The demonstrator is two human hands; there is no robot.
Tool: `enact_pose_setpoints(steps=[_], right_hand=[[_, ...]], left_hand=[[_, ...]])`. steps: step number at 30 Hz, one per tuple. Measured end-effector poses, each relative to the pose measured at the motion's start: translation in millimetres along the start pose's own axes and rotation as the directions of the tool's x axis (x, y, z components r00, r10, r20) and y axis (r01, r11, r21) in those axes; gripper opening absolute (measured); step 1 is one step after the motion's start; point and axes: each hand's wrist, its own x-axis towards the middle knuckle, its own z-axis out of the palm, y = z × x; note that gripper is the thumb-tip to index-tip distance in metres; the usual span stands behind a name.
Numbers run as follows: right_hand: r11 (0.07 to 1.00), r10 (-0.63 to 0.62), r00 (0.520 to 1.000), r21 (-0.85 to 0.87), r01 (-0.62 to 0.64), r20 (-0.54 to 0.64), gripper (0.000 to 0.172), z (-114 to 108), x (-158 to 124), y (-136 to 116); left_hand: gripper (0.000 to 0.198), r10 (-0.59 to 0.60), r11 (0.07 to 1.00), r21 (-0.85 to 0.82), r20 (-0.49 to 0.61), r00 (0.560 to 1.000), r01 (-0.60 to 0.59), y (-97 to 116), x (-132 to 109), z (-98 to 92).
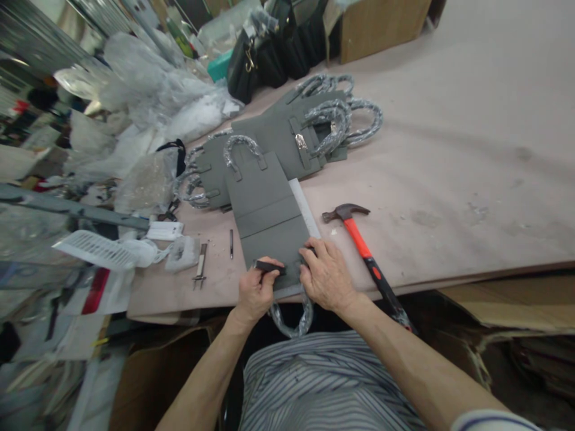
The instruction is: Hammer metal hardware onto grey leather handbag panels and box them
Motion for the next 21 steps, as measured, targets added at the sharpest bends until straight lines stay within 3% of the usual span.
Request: enact_pose_setpoints(steps=[7,15,21], right_hand=[[1.000,0.010,1.000,0.011,-0.010,0.013,0.029,-1.5,0.2,-1.4],[1.000,0.012,1.000,0.005,-0.012,0.009,0.031,0.4,-1.0,0.3],[0.998,-0.001,1.000,0.067,0.001,-0.009,0.030,-1.7,-1.2,-0.3]], left_hand=[[0.010,0.000,1.000,-0.005,-0.059,0.998,0.000,-1.7,-2.2,1.5],[0.010,0.098,0.991,0.098,-0.108,0.989,-0.087,-0.3,-5.5,7.3],[0.010,0.106,0.992,0.076,-0.070,0.992,-0.100,0.5,-4.5,6.3]])
